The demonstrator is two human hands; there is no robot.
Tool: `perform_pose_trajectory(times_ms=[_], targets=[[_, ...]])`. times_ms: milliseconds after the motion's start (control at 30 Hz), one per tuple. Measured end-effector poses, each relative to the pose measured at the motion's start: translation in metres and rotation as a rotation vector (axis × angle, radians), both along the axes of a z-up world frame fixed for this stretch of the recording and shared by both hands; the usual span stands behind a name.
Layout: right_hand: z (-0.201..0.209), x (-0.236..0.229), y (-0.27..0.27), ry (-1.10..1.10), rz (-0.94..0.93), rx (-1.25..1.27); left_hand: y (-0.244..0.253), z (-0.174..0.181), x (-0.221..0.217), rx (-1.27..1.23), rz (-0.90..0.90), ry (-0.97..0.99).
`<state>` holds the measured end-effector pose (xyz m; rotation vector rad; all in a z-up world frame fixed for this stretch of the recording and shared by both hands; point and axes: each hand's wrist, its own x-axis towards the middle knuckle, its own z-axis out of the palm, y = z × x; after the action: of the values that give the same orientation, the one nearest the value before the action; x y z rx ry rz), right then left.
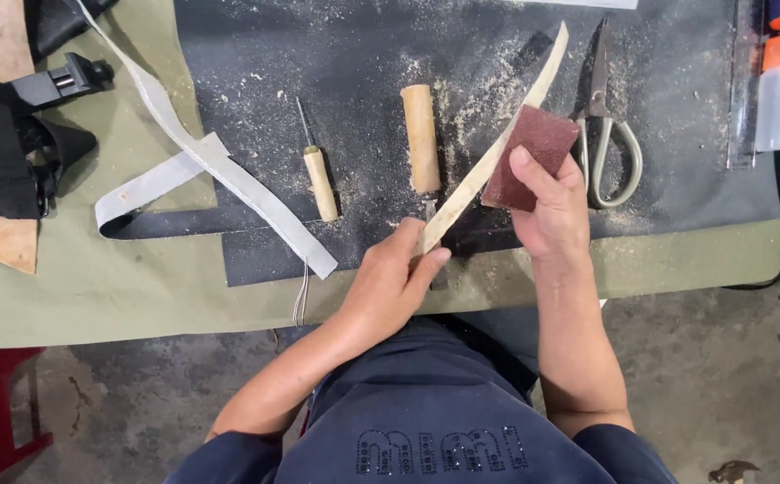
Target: Sanding a thin wooden strip using a piece of sandpaper on a workbench to smooth the surface.
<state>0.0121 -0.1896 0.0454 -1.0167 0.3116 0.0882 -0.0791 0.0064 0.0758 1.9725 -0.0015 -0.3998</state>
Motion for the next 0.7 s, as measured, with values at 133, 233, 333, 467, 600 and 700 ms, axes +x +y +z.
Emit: perform_pose_trajectory(times_ms=[133, 233, 333, 467, 600, 700], targets=[[0.01, -0.003, -0.006, -0.03, -0.005, 0.057, 0.0, 0.016, 0.008, 0.135, -0.092, 0.03], [0.02, -0.014, -0.01, -0.009, 0.084, 0.25, 0.008, 0.026, 0.016, 0.078, -0.012, 0.113], [0.026, -0.037, 0.005, 0.065, 0.205, 0.176, 0.012, 0.025, 0.018, 0.003, -0.027, 0.069], [-0.01, -0.054, 0.011, 0.024, 0.371, 0.21, 0.012, 0.012, 0.012, 0.131, -0.178, 0.019], [-0.056, -0.058, 0.01, 0.071, 0.331, 0.13, 0.011, 0.014, 0.009, 0.266, -0.261, -0.054], [-0.046, -0.052, 0.01, 0.088, 0.32, 0.144, 0.013, 0.016, 0.004, 0.179, -0.215, -0.058]])
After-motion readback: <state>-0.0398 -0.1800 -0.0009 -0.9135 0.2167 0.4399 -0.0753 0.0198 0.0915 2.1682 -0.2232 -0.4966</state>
